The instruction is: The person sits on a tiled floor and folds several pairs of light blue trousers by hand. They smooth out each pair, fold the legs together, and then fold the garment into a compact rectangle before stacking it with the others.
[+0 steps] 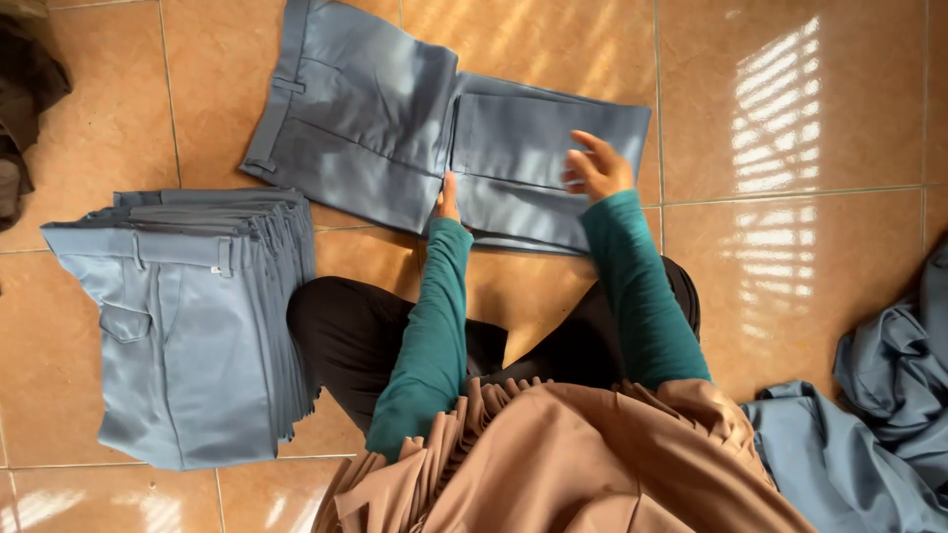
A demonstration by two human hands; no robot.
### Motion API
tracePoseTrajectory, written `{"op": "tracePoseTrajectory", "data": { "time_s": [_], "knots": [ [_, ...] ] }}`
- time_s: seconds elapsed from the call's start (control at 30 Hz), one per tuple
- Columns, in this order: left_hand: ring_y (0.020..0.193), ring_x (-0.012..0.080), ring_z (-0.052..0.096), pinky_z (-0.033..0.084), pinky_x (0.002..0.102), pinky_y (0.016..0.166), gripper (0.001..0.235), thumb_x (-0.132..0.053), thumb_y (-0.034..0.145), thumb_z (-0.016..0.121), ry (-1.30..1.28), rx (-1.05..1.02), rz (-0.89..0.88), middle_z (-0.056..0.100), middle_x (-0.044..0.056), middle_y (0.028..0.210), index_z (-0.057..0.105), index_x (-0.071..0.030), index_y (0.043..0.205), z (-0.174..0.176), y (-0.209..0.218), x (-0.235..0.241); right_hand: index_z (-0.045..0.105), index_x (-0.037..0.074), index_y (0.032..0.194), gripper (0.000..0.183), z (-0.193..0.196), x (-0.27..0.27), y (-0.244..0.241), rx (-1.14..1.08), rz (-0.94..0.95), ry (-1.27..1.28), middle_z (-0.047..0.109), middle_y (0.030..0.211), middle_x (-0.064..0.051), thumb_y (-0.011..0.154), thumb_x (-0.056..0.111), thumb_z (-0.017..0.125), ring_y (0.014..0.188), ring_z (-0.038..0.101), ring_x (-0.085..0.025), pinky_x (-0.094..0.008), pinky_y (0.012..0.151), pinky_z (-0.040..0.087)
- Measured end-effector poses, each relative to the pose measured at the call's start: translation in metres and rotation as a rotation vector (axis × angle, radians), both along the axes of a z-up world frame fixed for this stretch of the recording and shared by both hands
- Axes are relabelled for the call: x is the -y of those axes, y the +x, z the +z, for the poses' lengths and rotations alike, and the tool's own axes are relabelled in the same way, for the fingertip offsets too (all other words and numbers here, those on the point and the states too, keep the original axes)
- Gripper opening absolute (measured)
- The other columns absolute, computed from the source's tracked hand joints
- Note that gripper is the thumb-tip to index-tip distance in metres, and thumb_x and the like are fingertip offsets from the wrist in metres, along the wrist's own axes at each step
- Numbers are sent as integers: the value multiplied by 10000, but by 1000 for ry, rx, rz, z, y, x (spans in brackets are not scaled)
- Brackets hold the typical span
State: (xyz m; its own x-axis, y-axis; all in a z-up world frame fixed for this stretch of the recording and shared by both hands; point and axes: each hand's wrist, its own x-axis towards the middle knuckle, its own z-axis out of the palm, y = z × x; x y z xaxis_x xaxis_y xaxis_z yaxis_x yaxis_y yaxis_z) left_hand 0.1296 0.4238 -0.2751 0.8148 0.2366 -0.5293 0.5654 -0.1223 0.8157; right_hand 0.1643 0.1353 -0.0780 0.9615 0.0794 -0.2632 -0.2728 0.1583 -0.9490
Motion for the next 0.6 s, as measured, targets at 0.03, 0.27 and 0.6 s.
{"op": "tracePoseTrajectory", "data": {
  "time_s": [0.03, 0.27, 0.6],
  "knots": [
    [1399, 241, 447, 306, 378, 1215, 741, -547, 861, 680, 81, -77, 77, 492, 19, 1511, 375, -396, 1519, -27, 6, -5, 634, 141, 1369, 386, -35, 23, 0, 38, -65, -276, 706, 979, -183, 1008, 229, 737, 796, 745, -313, -447, 636, 662],
    [1293, 308, 613, 504, 400, 1108, 727, -425, 817, 804, 310, 19, 36, 640, 147, 1399, 553, -240, 1474, -10, 17, -23, 523, 223, 1494, 718, -164, 126, -8, -302, 3, -1078, 750, 1078, -80, 882, 504, 773, 1078, 702, -281, -457, 980, 554],
    [1360, 306, 538, 482, 410, 1178, 803, -46, 920, 704, 547, 179, 2, 456, 62, 1484, 334, -441, 1513, 86, -23, -14, 638, -37, 1117, 487, -125, 98, -38, -665, -161, -338, 628, 726, -202, 733, 120, 893, 556, 718, -289, -455, 544, 632]
  ]
}}
